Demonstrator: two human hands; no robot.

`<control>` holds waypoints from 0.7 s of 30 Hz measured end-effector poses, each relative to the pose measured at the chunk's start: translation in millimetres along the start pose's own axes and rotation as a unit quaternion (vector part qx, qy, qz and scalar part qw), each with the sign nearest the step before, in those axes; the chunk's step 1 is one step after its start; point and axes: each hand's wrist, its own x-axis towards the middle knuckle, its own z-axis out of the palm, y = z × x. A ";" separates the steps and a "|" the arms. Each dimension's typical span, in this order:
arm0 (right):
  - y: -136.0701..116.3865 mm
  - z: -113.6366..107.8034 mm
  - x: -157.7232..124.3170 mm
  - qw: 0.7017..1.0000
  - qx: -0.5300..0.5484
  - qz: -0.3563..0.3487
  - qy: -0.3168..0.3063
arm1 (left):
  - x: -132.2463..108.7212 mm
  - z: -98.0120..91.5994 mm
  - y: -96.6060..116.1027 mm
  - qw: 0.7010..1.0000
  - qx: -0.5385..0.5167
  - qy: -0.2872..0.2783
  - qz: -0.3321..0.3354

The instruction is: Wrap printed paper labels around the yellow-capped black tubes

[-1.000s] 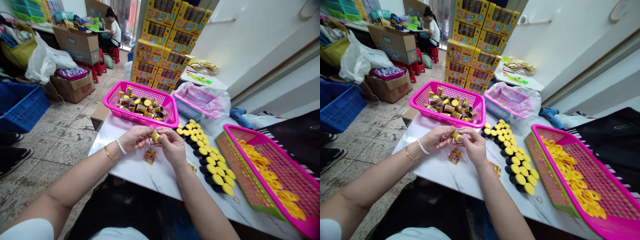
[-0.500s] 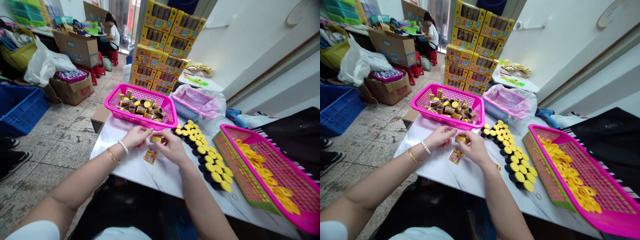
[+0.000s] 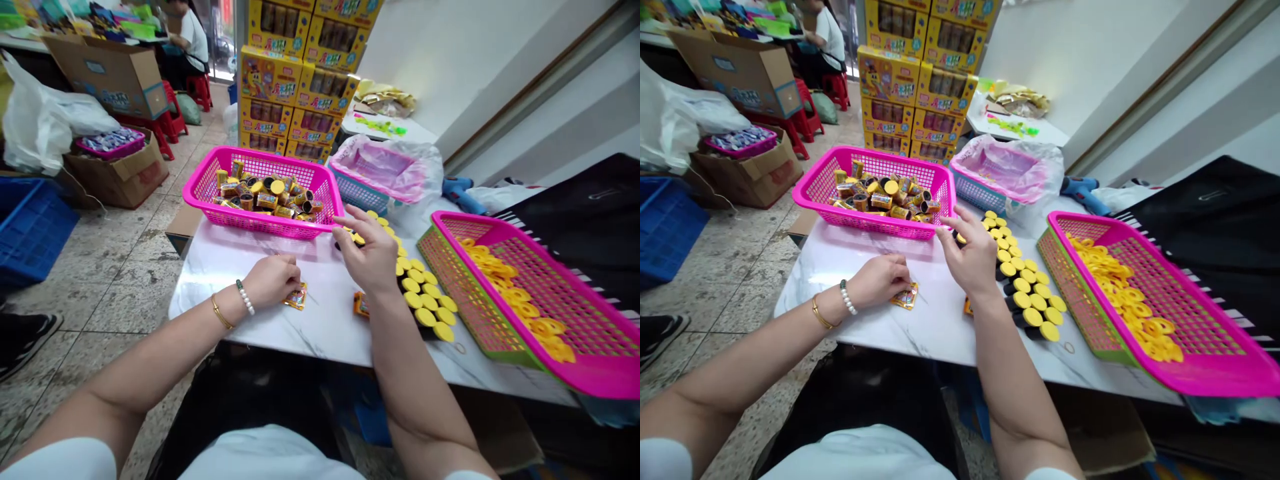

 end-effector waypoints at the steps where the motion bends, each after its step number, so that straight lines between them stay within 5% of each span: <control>1: -3.8 -2.2 -6.7 1.000 0.022 0.007 0.013 | 0.5 -0.1 -1.1 1.000 -0.023 0.020 -0.001; 5: -10.3 -4.6 -20.7 0.988 0.110 0.106 -0.002 | 3.6 -4.5 -5.9 0.982 -0.116 0.148 -0.010; 11: -15.1 9.3 -24.6 0.923 0.149 0.243 -0.257 | 6.0 -14.9 -7.3 0.955 -0.141 0.258 -0.045; 13: -15.3 11.9 -24.8 0.929 0.108 0.221 -0.277 | 4.6 -19.9 -5.6 0.967 -0.122 0.217 -0.047; 18: -7.9 7.7 -21.5 0.967 0.054 0.184 -0.169 | 0.3 -30.7 -1.5 0.995 -0.059 -0.082 0.018; 21: -8.5 5.2 -21.0 0.967 0.067 0.180 -0.166 | 0.3 -28.5 -0.8 0.993 -0.030 -0.117 0.013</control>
